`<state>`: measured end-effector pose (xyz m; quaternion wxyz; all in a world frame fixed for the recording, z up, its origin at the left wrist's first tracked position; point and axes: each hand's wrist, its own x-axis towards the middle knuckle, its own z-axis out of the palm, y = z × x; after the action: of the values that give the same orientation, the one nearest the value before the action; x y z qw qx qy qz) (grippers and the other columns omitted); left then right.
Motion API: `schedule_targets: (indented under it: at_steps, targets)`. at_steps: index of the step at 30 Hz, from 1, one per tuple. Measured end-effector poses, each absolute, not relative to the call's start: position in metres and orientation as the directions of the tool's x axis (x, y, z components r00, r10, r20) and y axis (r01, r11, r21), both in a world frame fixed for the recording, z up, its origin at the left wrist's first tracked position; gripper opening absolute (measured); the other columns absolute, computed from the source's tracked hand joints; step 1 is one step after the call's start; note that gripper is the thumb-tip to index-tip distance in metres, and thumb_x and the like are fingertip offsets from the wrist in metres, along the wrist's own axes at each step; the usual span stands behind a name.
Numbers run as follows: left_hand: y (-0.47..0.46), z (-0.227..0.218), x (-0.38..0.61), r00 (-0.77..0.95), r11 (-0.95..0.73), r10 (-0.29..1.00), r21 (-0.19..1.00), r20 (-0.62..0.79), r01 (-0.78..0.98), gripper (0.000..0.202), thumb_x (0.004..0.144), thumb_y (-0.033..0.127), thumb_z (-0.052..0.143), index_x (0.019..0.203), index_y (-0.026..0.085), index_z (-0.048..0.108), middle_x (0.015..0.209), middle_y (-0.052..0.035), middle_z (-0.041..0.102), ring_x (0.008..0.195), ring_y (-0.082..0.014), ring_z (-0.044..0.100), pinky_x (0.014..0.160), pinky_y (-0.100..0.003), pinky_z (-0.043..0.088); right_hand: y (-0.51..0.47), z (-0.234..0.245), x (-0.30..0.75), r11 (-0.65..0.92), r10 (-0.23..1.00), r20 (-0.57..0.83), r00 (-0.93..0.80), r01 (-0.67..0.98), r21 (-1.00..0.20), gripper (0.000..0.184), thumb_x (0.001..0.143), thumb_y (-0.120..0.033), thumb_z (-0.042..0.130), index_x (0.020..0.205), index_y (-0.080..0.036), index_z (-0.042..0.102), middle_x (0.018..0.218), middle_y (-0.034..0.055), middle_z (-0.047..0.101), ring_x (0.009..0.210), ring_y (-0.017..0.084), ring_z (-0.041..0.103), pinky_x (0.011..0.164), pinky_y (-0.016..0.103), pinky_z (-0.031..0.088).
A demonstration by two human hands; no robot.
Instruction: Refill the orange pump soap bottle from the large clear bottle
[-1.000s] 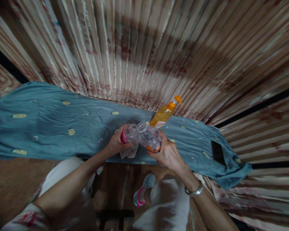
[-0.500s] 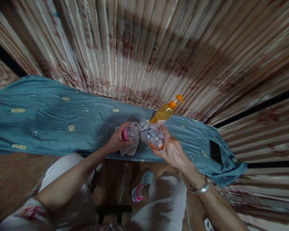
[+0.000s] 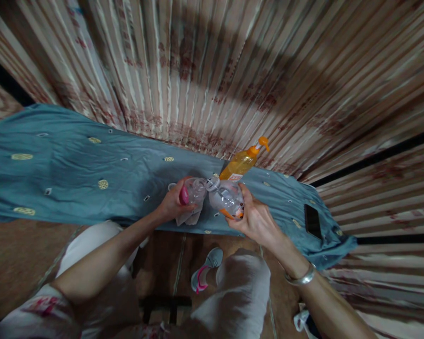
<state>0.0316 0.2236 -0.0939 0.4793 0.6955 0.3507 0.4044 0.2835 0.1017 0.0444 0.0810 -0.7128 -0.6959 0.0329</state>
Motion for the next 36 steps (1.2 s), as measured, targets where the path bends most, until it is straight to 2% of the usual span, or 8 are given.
schedule_targets:
  at_steps: [5,12,18,22,27,30,32,36]
  targets:
    - [0.223,-0.096,0.033,0.424,-0.301,0.876,0.948,0.231,0.106,0.09,0.066,0.025,0.095,0.148,0.026,0.059,0.146,-0.0111,0.073,0.136,-0.034,0.071,0.123,-0.052,0.055,0.099,0.04,0.29,-0.005,0.994,0.104,0.017,0.993,-0.114,0.101,0.078,-0.052,0.077,0.164,-0.01,0.048,0.109,0.0161,0.086,0.085,0.037,0.084,0.074,0.043,0.065]
    - [0.224,-0.099,0.035,0.452,-0.33,0.859,0.935,0.24,0.132,0.093,0.067,0.024,0.095,0.152,0.024,0.056,0.151,-0.0125,0.069,0.14,-0.0354,0.068,0.125,-0.054,0.054,0.096,0.042,0.288,-0.048,0.997,0.058,0.055,0.992,-0.118,0.102,0.076,-0.055,0.078,0.163,-0.009,0.049,0.097,0.012,0.086,0.08,0.037,0.084,0.072,0.042,0.063]
    - [0.223,-0.096,0.035,0.454,-0.341,0.857,0.929,0.245,0.143,0.091,0.068,0.025,0.096,0.15,0.021,0.057,0.151,-0.0125,0.069,0.139,-0.038,0.068,0.125,-0.054,0.053,0.095,0.042,0.282,-0.088,0.995,0.035,0.096,0.979,-0.184,0.097,0.072,-0.053,0.082,0.158,-0.015,0.056,0.077,0.0013,0.08,0.069,0.033,0.081,0.068,0.04,0.06]
    - [0.224,-0.096,0.034,0.463,-0.356,0.849,0.923,0.255,0.144,0.093,0.068,0.026,0.095,0.152,0.022,0.056,0.152,-0.0132,0.069,0.14,-0.0373,0.067,0.125,-0.055,0.053,0.094,0.04,0.277,-0.154,0.987,0.003,0.163,0.936,-0.316,0.092,0.07,-0.053,0.083,0.151,-0.018,0.06,0.076,-0.0007,0.079,0.07,0.032,0.08,0.07,0.04,0.06]
    - [0.225,-0.097,0.033,0.473,-0.398,0.83,0.908,0.295,0.133,0.088,0.07,0.027,0.09,0.15,0.021,0.056,0.151,-0.0141,0.07,0.139,-0.0354,0.069,0.125,-0.052,0.053,0.095,0.023,0.278,-0.232,0.942,0.078,0.325,0.802,-0.55,0.081,0.062,-0.062,0.088,0.129,-0.022,0.066,0.095,0.0062,0.084,0.084,0.033,0.08,0.075,0.043,0.062]
    - [0.227,-0.097,0.032,0.462,-0.411,0.831,0.901,0.31,0.136,0.087,0.07,0.029,0.09,0.149,0.022,0.056,0.153,-0.0138,0.069,0.142,-0.0356,0.067,0.127,-0.052,0.051,0.1,0.001,0.277,-0.209,0.89,0.145,0.432,0.669,-0.713,0.082,0.057,-0.066,0.092,0.122,-0.022,0.067,0.099,0.0093,0.084,0.087,0.032,0.078,0.08,0.047,0.063]
    - [0.228,-0.096,0.031,0.46,-0.412,0.832,0.901,0.31,0.137,0.087,0.07,0.03,0.09,0.149,0.022,0.056,0.153,-0.0133,0.069,0.142,-0.0357,0.067,0.127,-0.052,0.051,0.107,-0.015,0.273,-0.148,0.832,0.217,0.511,0.581,-0.8,0.084,0.054,-0.065,0.094,0.121,-0.022,0.069,0.108,0.0117,0.084,0.095,0.033,0.078,0.091,0.052,0.062]
    - [0.23,-0.095,0.03,0.451,-0.404,0.838,0.905,0.308,0.132,0.085,0.07,0.028,0.092,0.147,0.023,0.058,0.15,-0.0121,0.071,0.14,-0.0352,0.069,0.125,-0.051,0.053,0.118,-0.048,0.264,-0.157,0.762,0.239,0.602,0.529,-0.834,0.085,0.058,-0.068,0.091,0.124,-0.021,0.067,0.115,0.0147,0.083,0.1,0.033,0.077,0.095,0.054,0.061]
